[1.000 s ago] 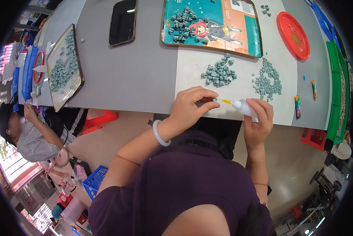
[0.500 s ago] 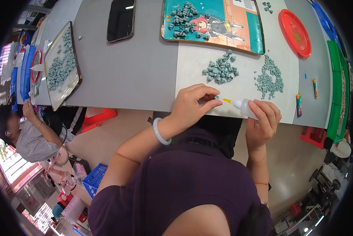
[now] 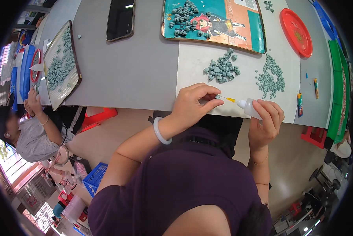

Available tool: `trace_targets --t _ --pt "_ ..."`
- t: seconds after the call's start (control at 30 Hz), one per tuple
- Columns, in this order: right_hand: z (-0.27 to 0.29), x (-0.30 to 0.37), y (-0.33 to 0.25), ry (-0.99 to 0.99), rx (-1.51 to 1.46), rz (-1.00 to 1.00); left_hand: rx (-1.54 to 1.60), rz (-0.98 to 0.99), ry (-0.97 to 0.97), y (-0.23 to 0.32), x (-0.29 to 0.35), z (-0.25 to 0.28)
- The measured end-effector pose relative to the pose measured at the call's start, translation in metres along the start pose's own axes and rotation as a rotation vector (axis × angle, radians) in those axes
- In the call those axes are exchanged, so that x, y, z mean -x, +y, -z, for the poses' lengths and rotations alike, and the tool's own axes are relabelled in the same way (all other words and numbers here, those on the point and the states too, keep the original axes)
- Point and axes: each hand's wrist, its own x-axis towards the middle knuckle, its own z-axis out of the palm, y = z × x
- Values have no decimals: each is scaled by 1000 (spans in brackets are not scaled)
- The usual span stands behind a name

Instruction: The person assembles small figurine pieces by picking parts from a tray, applying glue from a bottle, and pressing small components onto the pieces by hand.

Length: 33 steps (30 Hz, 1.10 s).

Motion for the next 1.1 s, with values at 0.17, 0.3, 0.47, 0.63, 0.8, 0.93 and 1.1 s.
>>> trace_targets --t 0.17,0.3,0.47,0.63,0.8,0.93,1.1 --pt "-2 1 2 -22 -12 -3 12 -2 3 -1 0 -2" --pt "1 5 12 -37 -143 -111 6 -8 -3 1 0 1" --pt "11 25 60 -6 -307 -612 46 -24 21 2 -1 -2" --pt "12 38 93 147 -515 -725 -11 -5 -18 5 -2 3" --pt "4 36 82 603 47 -163 75 66 18 0 1 -1" --pt "-10 -5 37 193 78 -184 98 102 4 -1 1 -2" --pt "-36 -46 38 -95 262 -331 120 97 14 -1 2 -2"
